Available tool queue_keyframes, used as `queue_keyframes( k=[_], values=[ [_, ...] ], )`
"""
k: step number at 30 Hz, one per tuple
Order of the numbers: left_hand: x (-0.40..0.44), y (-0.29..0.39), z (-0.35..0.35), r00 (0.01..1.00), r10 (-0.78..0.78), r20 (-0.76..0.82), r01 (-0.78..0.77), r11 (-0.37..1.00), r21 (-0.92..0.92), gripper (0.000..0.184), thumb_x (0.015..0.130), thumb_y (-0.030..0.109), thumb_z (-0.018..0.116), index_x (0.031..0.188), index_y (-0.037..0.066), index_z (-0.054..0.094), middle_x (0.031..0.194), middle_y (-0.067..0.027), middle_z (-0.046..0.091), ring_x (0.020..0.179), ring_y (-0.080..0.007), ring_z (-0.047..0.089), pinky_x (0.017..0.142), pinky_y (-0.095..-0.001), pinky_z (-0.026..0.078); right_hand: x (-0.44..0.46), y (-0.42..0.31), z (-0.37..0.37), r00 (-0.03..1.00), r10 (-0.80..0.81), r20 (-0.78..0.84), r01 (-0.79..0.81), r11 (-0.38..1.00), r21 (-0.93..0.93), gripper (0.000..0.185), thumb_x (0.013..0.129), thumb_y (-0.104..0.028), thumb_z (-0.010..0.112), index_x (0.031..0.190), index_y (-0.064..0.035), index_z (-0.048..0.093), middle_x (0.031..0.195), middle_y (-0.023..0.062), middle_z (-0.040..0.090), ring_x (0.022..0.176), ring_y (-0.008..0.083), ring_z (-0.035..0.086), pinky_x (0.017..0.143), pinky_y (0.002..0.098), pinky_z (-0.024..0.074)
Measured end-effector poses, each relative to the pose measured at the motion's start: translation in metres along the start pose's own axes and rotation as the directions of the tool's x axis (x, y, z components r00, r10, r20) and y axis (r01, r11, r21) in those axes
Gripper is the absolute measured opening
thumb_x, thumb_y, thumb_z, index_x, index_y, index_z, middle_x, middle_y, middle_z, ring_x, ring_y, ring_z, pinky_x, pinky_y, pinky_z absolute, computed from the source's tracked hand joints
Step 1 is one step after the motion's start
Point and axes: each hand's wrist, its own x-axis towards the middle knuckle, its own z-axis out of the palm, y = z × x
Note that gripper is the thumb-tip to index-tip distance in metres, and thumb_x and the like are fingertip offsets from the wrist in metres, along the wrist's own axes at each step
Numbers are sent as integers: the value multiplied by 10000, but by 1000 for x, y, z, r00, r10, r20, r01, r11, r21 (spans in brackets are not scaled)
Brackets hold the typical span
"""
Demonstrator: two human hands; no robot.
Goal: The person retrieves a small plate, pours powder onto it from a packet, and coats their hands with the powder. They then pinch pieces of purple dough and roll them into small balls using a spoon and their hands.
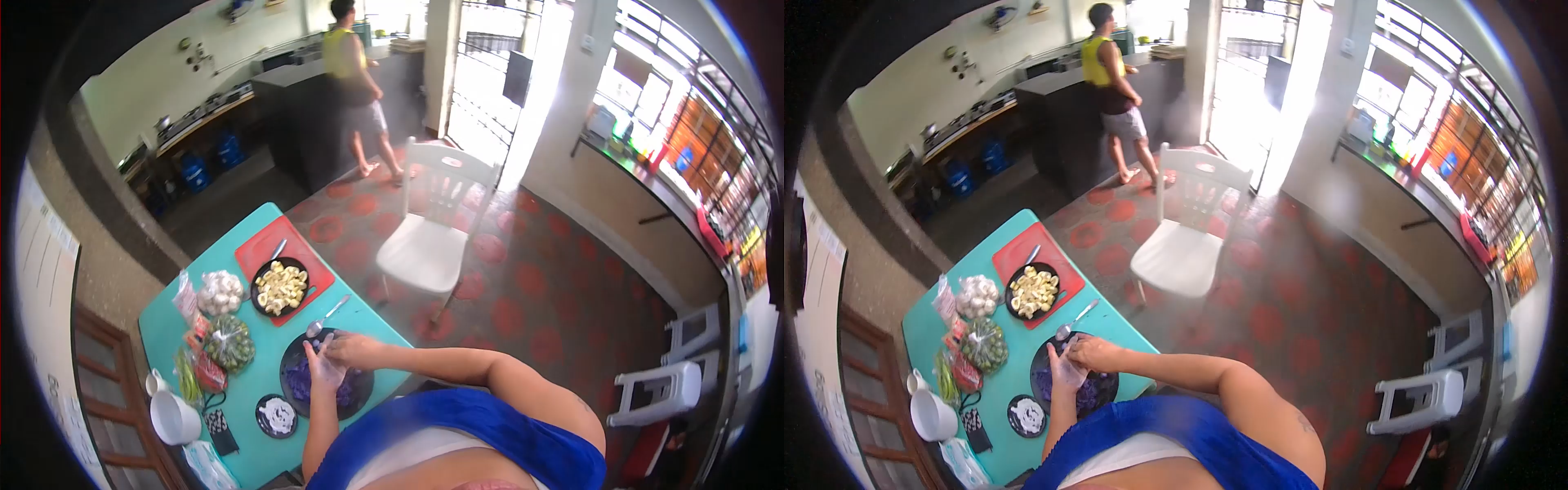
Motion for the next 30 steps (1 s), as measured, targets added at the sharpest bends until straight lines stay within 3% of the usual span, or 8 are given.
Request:
queue_keyframes(
  k=[7,9,14,16,21,23,25,30],
  values=[
    [16,-10,-5,995,-100,15,99,993,70,871,875,743,212,1375,56,405,1325,-116,513,1218,-289,496,977,-447,426,-15,4,9,988,-104,-111,83,980,-179,134,700,-161,593,777,-75,662,843,58,650,938,234,623,989,409,416],
    [8,-16,6,988,-99,-121,113,987,116,852,887,727,213,1380,58,399,1329,-116,507,1224,-283,489,981,-453,422,-20,8,15,991,-109,-74,100,987,-126,136,695,-155,596,781,-81,670,824,60,653,925,235,627,1009,430,399],
    [6,-7,17,992,-125,10,124,989,77,704,925,660,252,1298,113,494,1306,-102,529,1192,-275,509,958,-480,432,-22,1,-18,995,96,-23,-94,992,88,175,725,-204,635,826,-65,668,847,93,654,918,268,631,1058,465,351],
    [18,-2,12,989,-107,98,115,990,-79,646,938,624,283,1256,116,524,1280,-94,550,1186,-270,515,957,-486,434,-18,-4,-25,930,262,-257,-208,954,217,216,766,-270,632,845,-71,655,929,105,651,999,287,606,1064,476,333],
    [44,-8,-2,982,96,164,-68,983,-169,471,998,435,325,1238,109,566,1254,-71,587,1192,-244,524,1026,-425,388,-15,-14,-15,960,218,-178,-217,976,23,319,819,-262,599,1057,-51,629,1158,143,593,1265,284,442,1112,484,267],
    [50,-11,-14,926,104,363,-8,967,-256,490,1012,399,292,1329,77,480,1353,-90,513,1224,-235,496,1053,-408,359,-13,-12,-7,876,197,-440,-153,979,134,335,838,-259,587,1108,-64,615,1366,194,449,1336,328,354,1132,495,220],
    [54,-14,-18,814,46,578,277,845,-457,588,997,446,274,1427,47,319,1494,-107,331,1342,-250,364,1117,-419,277,-2,-18,-38,879,175,-444,-120,982,149,379,858,-282,567,1172,-70,584,1422,206,367,1355,355,312,1136,507,202],
    [41,-21,28,876,68,478,54,970,-237,603,992,455,286,1443,55,280,1510,-118,285,1367,-251,312,1131,-422,242,13,-16,-68,910,102,-402,-102,995,23,532,901,-374,488,1351,-92,453,1510,215,221,1397,379,218,1141,529,163]
  ],
)
